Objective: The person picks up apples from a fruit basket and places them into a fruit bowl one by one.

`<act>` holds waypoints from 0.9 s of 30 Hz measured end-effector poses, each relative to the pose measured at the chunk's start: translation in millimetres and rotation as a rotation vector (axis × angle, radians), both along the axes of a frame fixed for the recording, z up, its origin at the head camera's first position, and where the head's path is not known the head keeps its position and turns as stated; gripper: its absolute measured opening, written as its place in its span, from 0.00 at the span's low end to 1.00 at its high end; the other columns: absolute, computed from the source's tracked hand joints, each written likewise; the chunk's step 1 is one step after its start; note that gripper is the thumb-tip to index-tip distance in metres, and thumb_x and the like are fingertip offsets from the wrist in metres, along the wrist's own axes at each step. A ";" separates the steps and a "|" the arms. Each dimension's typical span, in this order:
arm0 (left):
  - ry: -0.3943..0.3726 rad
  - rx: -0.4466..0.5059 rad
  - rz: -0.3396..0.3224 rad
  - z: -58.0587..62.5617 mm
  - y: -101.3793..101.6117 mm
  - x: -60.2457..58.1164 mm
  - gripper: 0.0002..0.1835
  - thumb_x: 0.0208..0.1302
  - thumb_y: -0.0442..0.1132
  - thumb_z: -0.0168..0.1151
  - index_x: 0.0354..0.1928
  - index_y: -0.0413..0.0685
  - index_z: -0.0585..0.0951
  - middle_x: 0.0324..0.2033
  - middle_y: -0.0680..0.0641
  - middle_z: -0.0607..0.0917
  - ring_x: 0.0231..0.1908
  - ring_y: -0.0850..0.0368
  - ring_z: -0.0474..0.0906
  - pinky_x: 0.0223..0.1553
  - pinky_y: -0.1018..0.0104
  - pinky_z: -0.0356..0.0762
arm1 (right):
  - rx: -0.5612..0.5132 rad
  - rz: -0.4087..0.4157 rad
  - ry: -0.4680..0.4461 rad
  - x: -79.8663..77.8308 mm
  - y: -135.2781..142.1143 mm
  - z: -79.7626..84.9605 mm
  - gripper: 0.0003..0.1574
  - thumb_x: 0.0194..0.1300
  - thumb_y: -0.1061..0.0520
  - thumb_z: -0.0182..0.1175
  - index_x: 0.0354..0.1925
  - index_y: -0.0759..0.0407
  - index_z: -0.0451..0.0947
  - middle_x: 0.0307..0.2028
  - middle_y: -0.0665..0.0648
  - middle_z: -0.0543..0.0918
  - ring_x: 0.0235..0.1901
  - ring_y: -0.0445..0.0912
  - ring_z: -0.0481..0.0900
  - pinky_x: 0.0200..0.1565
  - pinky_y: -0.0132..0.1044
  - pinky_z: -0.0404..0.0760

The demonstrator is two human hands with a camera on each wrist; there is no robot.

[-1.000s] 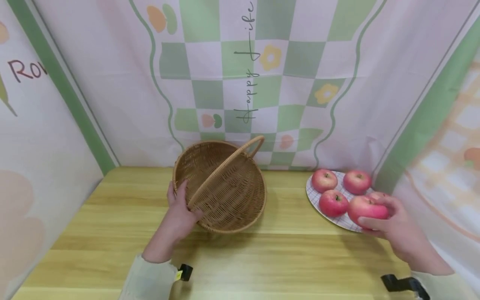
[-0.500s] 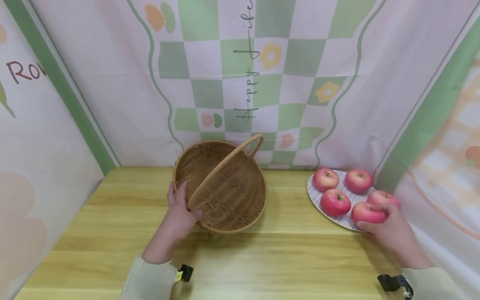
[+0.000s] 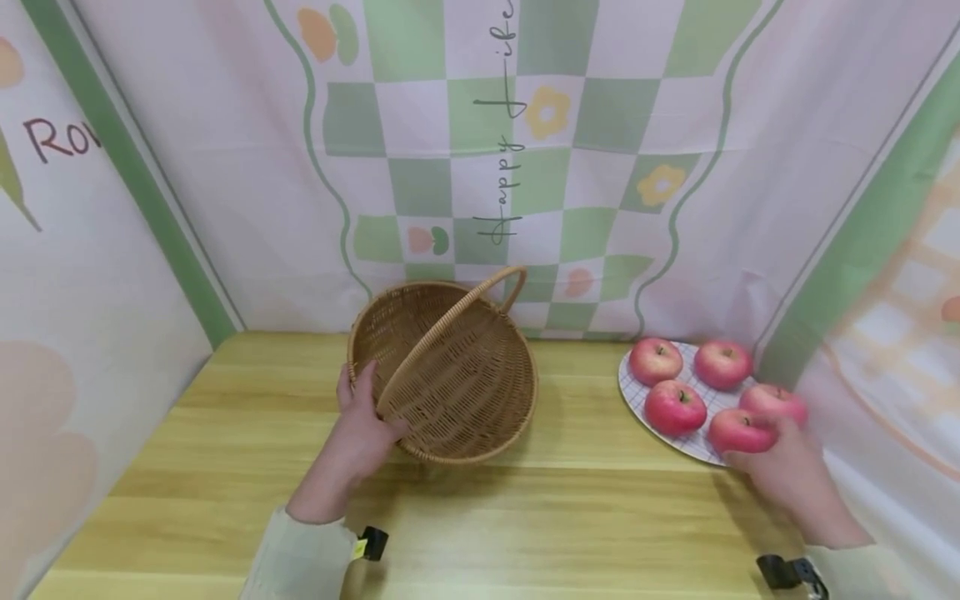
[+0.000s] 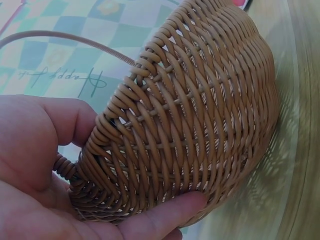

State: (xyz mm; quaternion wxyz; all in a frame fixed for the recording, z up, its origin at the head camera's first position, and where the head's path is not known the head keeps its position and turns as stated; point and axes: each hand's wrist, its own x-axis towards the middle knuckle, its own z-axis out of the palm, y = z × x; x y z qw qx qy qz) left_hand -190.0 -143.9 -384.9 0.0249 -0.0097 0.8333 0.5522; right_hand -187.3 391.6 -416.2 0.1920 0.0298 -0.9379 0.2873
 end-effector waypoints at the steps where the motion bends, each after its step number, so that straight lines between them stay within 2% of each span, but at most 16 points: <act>1: 0.000 0.005 0.002 0.2 -0.1 -0.2 0.55 0.60 0.28 0.63 0.80 0.58 0.39 0.73 0.48 0.17 0.21 0.56 0.67 0.20 0.66 0.70 | -0.009 -0.003 -0.012 0.3 -0.6 0.1 0.34 0.38 0.67 0.76 0.47 0.64 0.74 0.52 0.70 0.70 0.46 0.64 0.67 0.41 0.35 0.63; 2: 0.001 0.007 0.004 0.2 -0.4 -0.6 0.55 0.60 0.28 0.62 0.80 0.57 0.40 0.73 0.48 0.18 0.22 0.56 0.67 0.20 0.65 0.70 | -0.017 -0.006 -0.029 0.8 -1.0 0.6 0.36 0.40 0.67 0.75 0.49 0.67 0.73 0.51 0.72 0.70 0.46 0.64 0.67 0.43 0.37 0.65; 5: 0.006 0.047 0.023 -0.7 -3.0 -2.5 0.54 0.60 0.27 0.62 0.80 0.56 0.40 0.74 0.47 0.20 0.27 0.52 0.70 0.24 0.64 0.73 | 0.000 -0.047 -0.097 3.6 -3.3 3.5 0.42 0.45 0.62 0.74 0.58 0.71 0.69 0.53 0.76 0.69 0.48 0.67 0.67 0.46 0.48 0.68; 8: 0.004 0.195 0.039 -3.6 -10.4 -4.6 0.52 0.61 0.25 0.59 0.80 0.57 0.42 0.75 0.46 0.24 0.40 0.44 0.75 0.32 0.59 0.79 | 0.012 -0.101 -0.181 8.4 -7.2 10.2 0.52 0.56 0.54 0.71 0.69 0.73 0.57 0.61 0.85 0.58 0.56 0.78 0.57 0.48 0.69 0.65; 11: -0.005 0.365 0.041 -8.0 -21.6 -6.1 0.47 0.62 0.23 0.54 0.79 0.55 0.47 0.74 0.40 0.38 0.51 0.34 0.73 0.37 0.52 0.81 | 0.053 -0.140 -0.191 14.3 -15.4 18.9 0.53 0.61 0.49 0.67 0.69 0.76 0.52 0.63 0.88 0.50 0.62 0.83 0.45 0.49 0.75 0.60; 14: -0.030 0.448 0.046 -12.2 -35.7 -6.0 0.47 0.62 0.22 0.51 0.79 0.54 0.45 0.69 0.32 0.54 0.54 0.30 0.72 0.39 0.48 0.81 | 0.078 -0.118 -0.078 16.4 -28.0 27.3 0.39 0.59 0.51 0.67 0.56 0.78 0.64 0.57 0.82 0.62 0.62 0.79 0.47 0.54 0.70 0.57; 16: -0.058 0.467 0.058 -14.2 -47.5 -4.9 0.49 0.60 0.22 0.50 0.80 0.51 0.40 0.66 0.27 0.59 0.52 0.33 0.74 0.39 0.49 0.81 | 0.090 -0.103 -0.010 15.8 -39.0 33.1 0.32 0.55 0.55 0.68 0.48 0.76 0.68 0.52 0.78 0.68 0.60 0.77 0.50 0.53 0.67 0.58; 18: -0.094 0.472 0.080 -14.8 -60.2 -4.0 0.51 0.60 0.23 0.49 0.79 0.51 0.33 0.66 0.26 0.58 0.52 0.36 0.74 0.40 0.51 0.81 | 0.090 -0.091 0.019 14.5 -49.2 39.1 0.30 0.53 0.56 0.69 0.45 0.75 0.69 0.49 0.78 0.69 0.59 0.76 0.52 0.52 0.67 0.57; 20: -0.125 0.468 0.094 -13.8 -74.3 -3.2 0.51 0.61 0.24 0.48 0.78 0.48 0.29 0.67 0.25 0.55 0.52 0.39 0.75 0.42 0.51 0.81 | 0.096 -0.098 -0.013 13.8 -59.3 44.5 0.35 0.55 0.55 0.69 0.49 0.79 0.67 0.55 0.84 0.63 0.61 0.78 0.49 0.50 0.70 0.60; 22: -0.139 0.450 0.103 -11.4 -89.0 -2.8 0.50 0.63 0.25 0.47 0.78 0.48 0.28 0.68 0.26 0.54 0.52 0.42 0.75 0.43 0.52 0.81 | 0.102 -0.095 -0.055 12.6 -68.9 48.3 0.36 0.59 0.53 0.68 0.52 0.79 0.67 0.59 0.85 0.58 0.61 0.78 0.50 0.47 0.71 0.63; 24: -0.123 0.418 0.104 -8.6 -104.6 -2.8 0.48 0.66 0.26 0.46 0.77 0.47 0.28 0.68 0.27 0.55 0.50 0.46 0.76 0.43 0.52 0.81 | 0.100 -0.090 -0.090 10.9 -78.7 51.4 0.36 0.62 0.50 0.66 0.53 0.77 0.66 0.61 0.85 0.54 0.60 0.77 0.52 0.45 0.71 0.65; 27: -0.081 0.353 0.118 -5.8 -126.3 -3.1 0.44 0.68 0.28 0.46 0.79 0.45 0.34 0.65 0.30 0.60 0.46 0.52 0.76 0.42 0.52 0.81 | 0.087 -0.086 -0.116 7.1 -92.4 54.6 0.32 0.65 0.48 0.62 0.53 0.74 0.68 0.62 0.80 0.54 0.56 0.75 0.56 0.44 0.67 0.67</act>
